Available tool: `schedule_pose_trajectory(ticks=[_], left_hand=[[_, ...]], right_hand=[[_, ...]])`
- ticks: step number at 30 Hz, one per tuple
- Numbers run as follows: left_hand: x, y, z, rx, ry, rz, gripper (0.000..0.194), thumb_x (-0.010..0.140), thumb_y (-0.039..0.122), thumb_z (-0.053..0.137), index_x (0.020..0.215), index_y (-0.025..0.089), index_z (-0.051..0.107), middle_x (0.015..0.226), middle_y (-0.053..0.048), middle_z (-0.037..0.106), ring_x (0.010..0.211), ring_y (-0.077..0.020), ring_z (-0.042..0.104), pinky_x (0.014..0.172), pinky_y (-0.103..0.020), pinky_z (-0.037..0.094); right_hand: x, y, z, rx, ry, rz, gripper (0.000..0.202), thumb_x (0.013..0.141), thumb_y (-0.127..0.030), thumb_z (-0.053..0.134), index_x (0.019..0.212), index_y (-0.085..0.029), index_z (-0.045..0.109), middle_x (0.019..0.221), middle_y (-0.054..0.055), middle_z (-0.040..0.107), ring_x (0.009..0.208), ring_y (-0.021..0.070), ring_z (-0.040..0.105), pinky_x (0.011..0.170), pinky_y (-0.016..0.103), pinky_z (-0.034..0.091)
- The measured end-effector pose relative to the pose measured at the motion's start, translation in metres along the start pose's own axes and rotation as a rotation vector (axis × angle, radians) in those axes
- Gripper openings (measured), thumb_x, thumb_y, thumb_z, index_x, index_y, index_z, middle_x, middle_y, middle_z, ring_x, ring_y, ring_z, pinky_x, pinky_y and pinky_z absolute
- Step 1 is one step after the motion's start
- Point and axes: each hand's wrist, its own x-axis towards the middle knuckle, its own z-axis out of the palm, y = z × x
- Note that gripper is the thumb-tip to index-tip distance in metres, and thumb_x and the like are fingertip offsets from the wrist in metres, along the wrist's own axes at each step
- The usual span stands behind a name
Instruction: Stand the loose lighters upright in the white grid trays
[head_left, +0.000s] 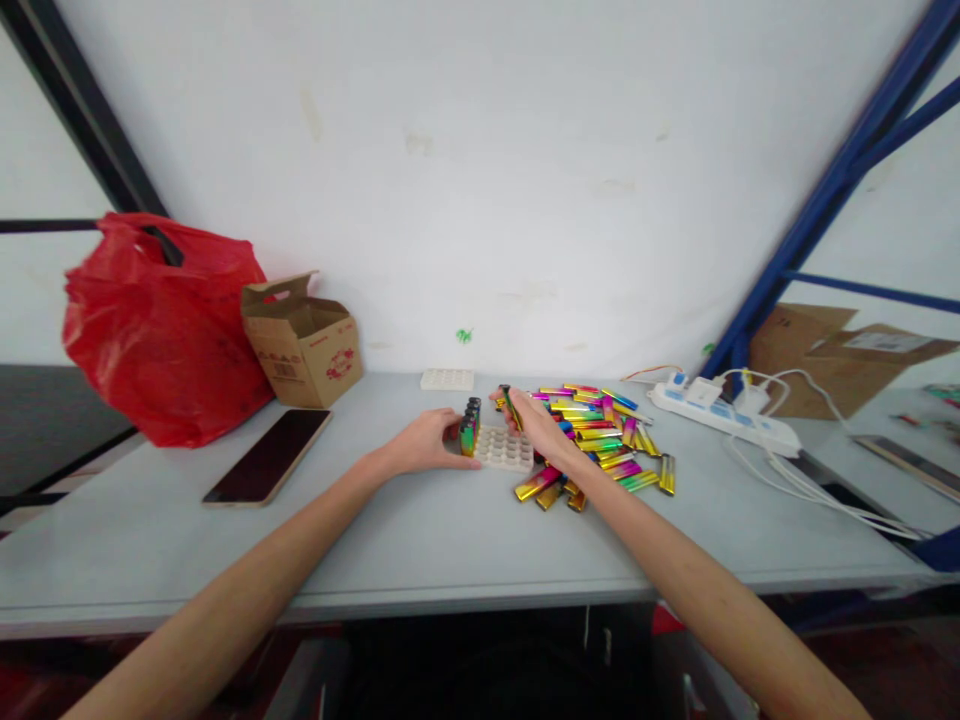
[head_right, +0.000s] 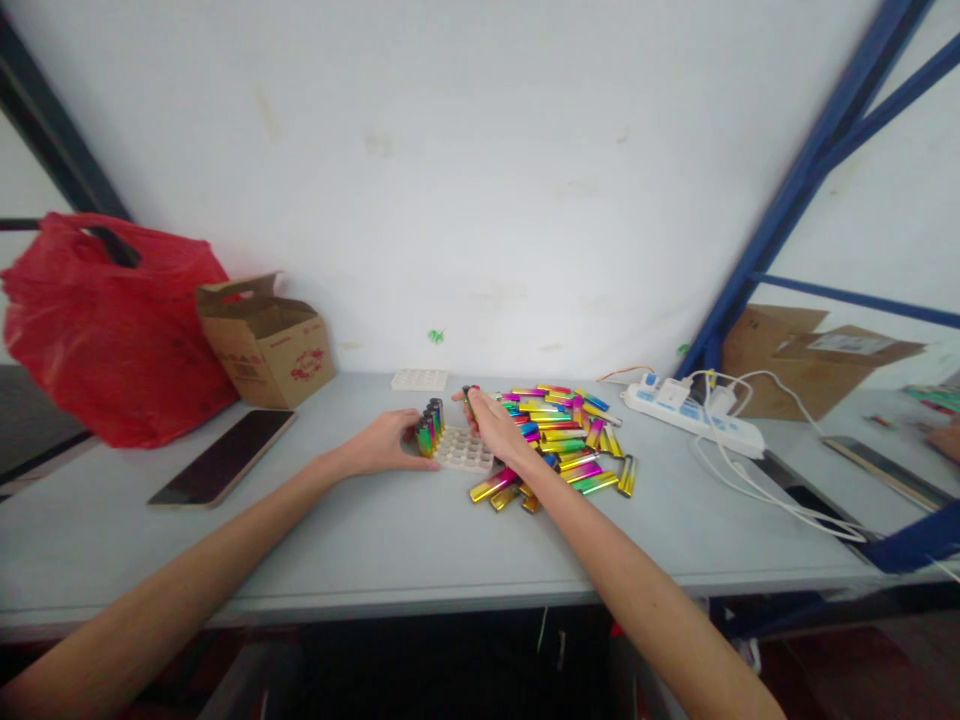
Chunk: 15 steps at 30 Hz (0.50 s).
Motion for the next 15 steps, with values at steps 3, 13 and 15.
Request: schedule_pose_trajectory(ticks=[3, 13, 15], left_hand=[[-0.0002, 0.0006, -0.0005, -0.010, -0.006, -0.006, 0.064, 0.066, 0.078, 0.072, 0.084, 0.018, 0.061, 0.084, -0.004, 0.065, 0.074, -0.0220, 0.059, 0.066, -0.031, 0.041], [-0.0007, -0.0003, 0.0005, -0.029, 0.002, -0.012, 0.063, 0.064, 0.078, 0.074, 0.084, 0.019, 0.061, 0.083, -0.003, 0.064, 0.073, -0.0208, 0.057, 0.065, -0.030, 0.040], [-0.0009, 0.0000, 0.0004, -0.038, 0.003, -0.010, 0.063, 0.064, 0.077, 0.074, 0.085, 0.019, 0.062, 0.083, -0.003, 0.065, 0.073, -0.0208, 0.057, 0.064, -0.030, 0.040]], right_hand=[[0.0024, 0.0039, -0.0022, -0.219, 0.012, -0.131, 0.045, 0.093, -0.065, 0.051, 0.093, -0.022, 0.065, 0.078, 0.000, 0.060, 0.071, 0.0160, 0.056, 0.066, 0.028, 0.046], [0.0019, 0.0086, -0.0069, -0.451, -0.012, -0.239, 0.026, 0.096, -0.048, 0.061, 0.107, -0.024, 0.062, 0.081, 0.002, 0.075, 0.076, 0.0217, 0.071, 0.076, 0.033, 0.050], [0.0036, 0.0085, -0.0078, -0.549, -0.021, -0.276, 0.023, 0.097, -0.045, 0.061, 0.107, -0.024, 0.062, 0.081, 0.003, 0.075, 0.076, 0.0225, 0.070, 0.076, 0.034, 0.049]])
